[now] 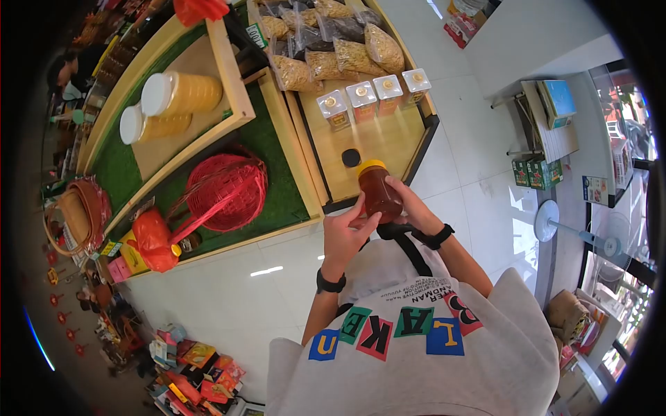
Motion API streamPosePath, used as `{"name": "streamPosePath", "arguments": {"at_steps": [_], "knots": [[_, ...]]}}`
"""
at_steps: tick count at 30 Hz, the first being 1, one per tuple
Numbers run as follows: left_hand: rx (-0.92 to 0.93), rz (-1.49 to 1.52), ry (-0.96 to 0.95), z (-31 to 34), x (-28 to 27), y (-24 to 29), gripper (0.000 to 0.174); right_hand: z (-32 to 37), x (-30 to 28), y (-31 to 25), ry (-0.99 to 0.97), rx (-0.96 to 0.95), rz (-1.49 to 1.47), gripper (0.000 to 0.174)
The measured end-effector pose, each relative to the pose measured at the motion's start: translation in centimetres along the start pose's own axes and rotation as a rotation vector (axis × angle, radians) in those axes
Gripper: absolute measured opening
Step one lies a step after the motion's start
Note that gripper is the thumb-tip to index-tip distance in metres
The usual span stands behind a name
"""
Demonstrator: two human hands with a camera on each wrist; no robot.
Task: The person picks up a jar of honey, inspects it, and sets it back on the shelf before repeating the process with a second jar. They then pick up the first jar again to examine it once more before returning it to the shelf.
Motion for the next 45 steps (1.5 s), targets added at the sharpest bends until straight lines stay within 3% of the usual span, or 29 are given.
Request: {"name": "streamPosePath", "arguments": {"at_steps": [3,7,18,22,25,26,29,30,32,35,39,41,43,45], "knots": [[-0.035,-0.064,-0.086,1.3,-1.6,0.2,0.052,1.5,2.2,-1.2,-0.093,0.133,-0.068,0.049],[0.089,0.034,-0.079,3.1,-3.7,-1.0,0.055,2.7,4.1,1.2,-0.217,0.238,-0.216,0.048],[0.010,0.163,0.047,11.3,-8.7,-8.4,0.037,4.3,11.5,9.0,-0.140,0.351,-0.106,0.053],[-0.002,0.201,0.062,14.4,-11.1,-8.4,0.043,5.1,13.8,11.1,-0.207,0.394,-0.091,0.058],[0.289,-0.186,0.179,16.6,-13.1,-9.5,0.054,5.7,14.9,11.9,-0.371,0.404,-0.097,0.065],[0.250,-0.203,0.181,17.3,-13.5,-10.0,0.069,5.9,15.3,12.2,-0.449,0.413,-0.105,0.067],[0.402,-0.266,0.249,17.5,-15.7,-9.7,0.072,6.8,17.4,12.5,-0.544,0.486,-0.044,0.077],[0.468,-0.095,0.196,17.0,-16.2,-10.5,0.074,7.1,18.4,12.5,-0.534,0.501,0.040,0.079],[0.332,0.251,0.106,18.0,-16.8,-11.8,0.076,7.8,20.8,12.0,-0.513,0.522,0.213,0.084],[0.253,0.554,0.117,20.1,-18.1,-12.9,0.082,10.8,24.7,10.7,-0.692,0.494,0.324,0.085],[0.273,1.084,0.157,23.4,-17.6,-14.8,0.083,13.2,28.9,9.0,-0.663,0.021,0.623,0.077],[0.289,1.236,0.224,24.5,-17.8,-14.8,0.082,13.9,30.8,6.8,-0.651,-0.327,0.560,0.067],[0.326,1.243,0.229,25.8,-18.6,-14.2,0.082,14.9,32.1,5.0,-0.698,-0.432,0.301,0.058],[0.368,1.269,0.222,27.2,-19.9,-12.7,0.082,16.1,34.0,4.0,-0.907,-0.523,0.104,0.052]]}}
Point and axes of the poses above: each hand's wrist, its own z-axis away from the middle knuckle, its own x-axis out of the palm, y = z × x, the point moved 1 cm from there along -z, towards the middle knuckle, and after that the axes turned 5 degrees about -x, right-handed, at the moved point
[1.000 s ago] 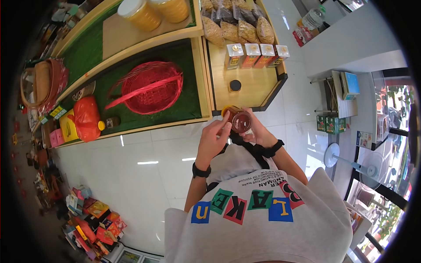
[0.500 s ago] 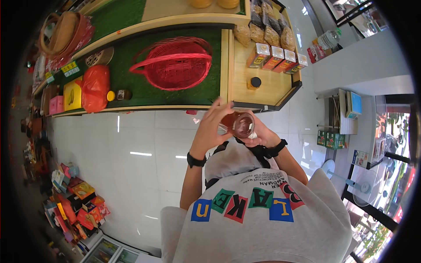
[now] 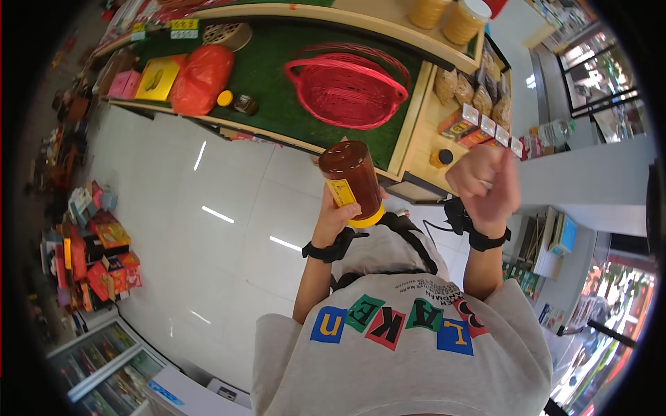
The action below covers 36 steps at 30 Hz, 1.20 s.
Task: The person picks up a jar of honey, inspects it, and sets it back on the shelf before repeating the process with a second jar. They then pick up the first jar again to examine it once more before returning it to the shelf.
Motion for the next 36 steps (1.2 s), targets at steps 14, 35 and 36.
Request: {"name": "streamPosePath", "arguments": {"at_steps": [14,35,36], "knots": [[0.098,0.132,0.219,5.6,0.3,2.9,0.095,-1.0,9.7,7.4,-0.555,-0.069,0.578,0.043],[0.133,-0.130,0.358,7.6,-3.8,9.5,0.115,-8.0,10.9,17.4,-0.447,0.552,0.342,0.053],[0.145,-0.143,0.360,7.3,-4.5,10.0,0.115,-8.6,11.3,17.5,-0.450,0.571,0.325,0.053]]}}
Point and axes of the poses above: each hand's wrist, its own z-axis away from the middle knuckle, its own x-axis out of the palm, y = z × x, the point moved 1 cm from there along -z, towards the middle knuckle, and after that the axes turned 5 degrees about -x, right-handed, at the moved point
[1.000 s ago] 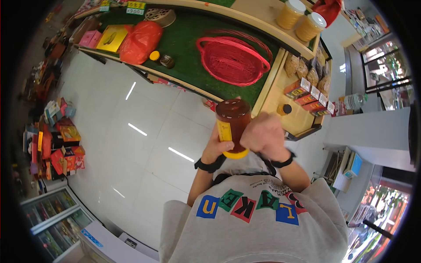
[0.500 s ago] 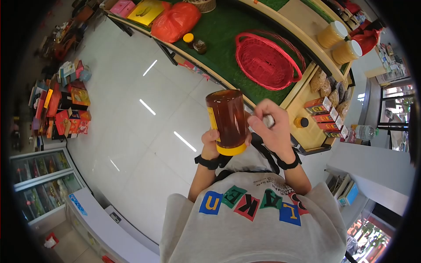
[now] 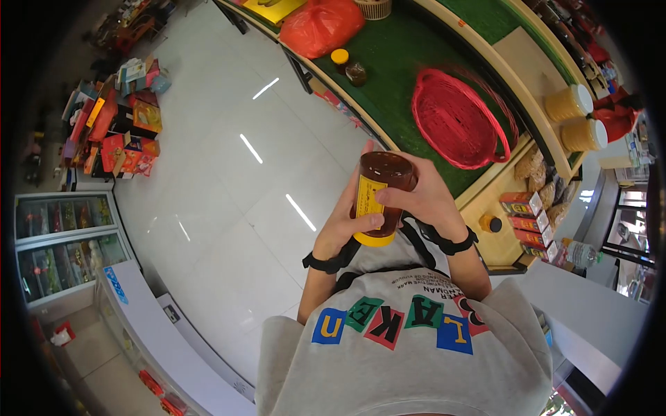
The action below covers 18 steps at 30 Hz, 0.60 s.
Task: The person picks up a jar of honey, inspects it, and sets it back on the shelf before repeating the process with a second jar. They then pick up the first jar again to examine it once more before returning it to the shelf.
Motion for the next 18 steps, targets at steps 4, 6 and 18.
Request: {"name": "streamPosePath", "arguments": {"at_steps": [4,6,18], "knots": [[0.020,0.036,0.013,-3.0,-1.2,1.7,0.116,-3.8,-0.7,-0.6,0.000,-0.001,0.017,0.053],[-0.040,0.104,0.025,-4.2,-1.1,3.5,0.116,-5.7,-0.9,-1.5,0.004,0.028,0.011,0.056],[-0.115,0.342,-0.043,-10.6,-5.7,8.2,0.114,-13.8,-3.7,-2.9,-0.067,-0.089,0.156,0.076]]}}
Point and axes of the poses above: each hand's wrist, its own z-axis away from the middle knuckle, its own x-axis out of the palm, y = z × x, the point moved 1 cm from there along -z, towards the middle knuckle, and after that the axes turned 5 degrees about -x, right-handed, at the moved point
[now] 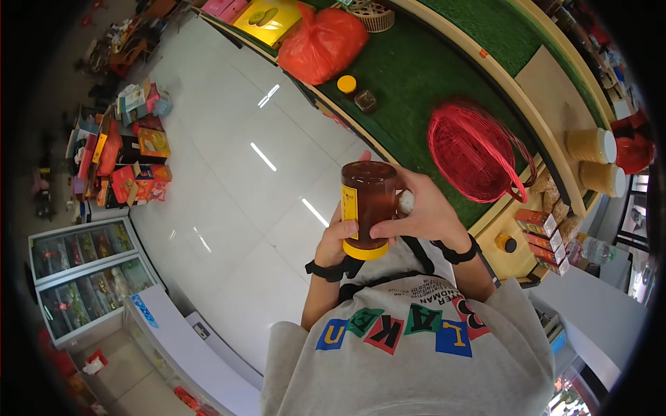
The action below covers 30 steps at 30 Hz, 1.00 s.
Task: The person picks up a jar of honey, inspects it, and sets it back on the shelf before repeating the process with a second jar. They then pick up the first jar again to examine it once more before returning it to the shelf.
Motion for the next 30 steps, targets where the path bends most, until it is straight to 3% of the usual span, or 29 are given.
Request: {"name": "streamPosePath", "arguments": {"at_steps": [5,8,12,13,16,19,27,30], "knots": [[-0.069,-0.024,0.075,-1.8,-1.7,0.3,0.115,-1.8,-1.7,0.8,-0.026,0.047,0.026,0.078],[0.008,-0.235,0.102,-3.2,-1.5,0.7,0.114,-1.9,-2.1,1.2,0.003,0.050,-0.004,0.081],[0.066,-0.414,0.115,-4.5,-1.3,0.7,0.114,-1.5,-2.7,2.8,0.112,-0.142,0.121,0.085],[0.120,-0.447,0.104,-4.9,-1.8,0.2,0.106,-1.4,-2.9,3.1,0.125,-0.152,0.144,0.084],[0.012,-0.426,0.178,-4.6,-3.9,-0.2,0.096,-1.7,-3.4,2.7,0.147,-0.066,0.139,0.079],[0.025,-0.349,0.158,-5.2,-3.5,0.1,0.087,-2.0,-3.4,2.6,0.164,0.000,0.112,0.072],[-0.035,-0.284,0.041,-8.9,-5.7,1.2,0.086,-3.9,-4.5,2.5,0.269,0.037,0.146,0.064],[-0.014,-0.390,0.062,-11.0,-7.4,2.5,0.086,-5.1,-5.6,1.2,0.341,-0.016,0.369,0.065]]}}
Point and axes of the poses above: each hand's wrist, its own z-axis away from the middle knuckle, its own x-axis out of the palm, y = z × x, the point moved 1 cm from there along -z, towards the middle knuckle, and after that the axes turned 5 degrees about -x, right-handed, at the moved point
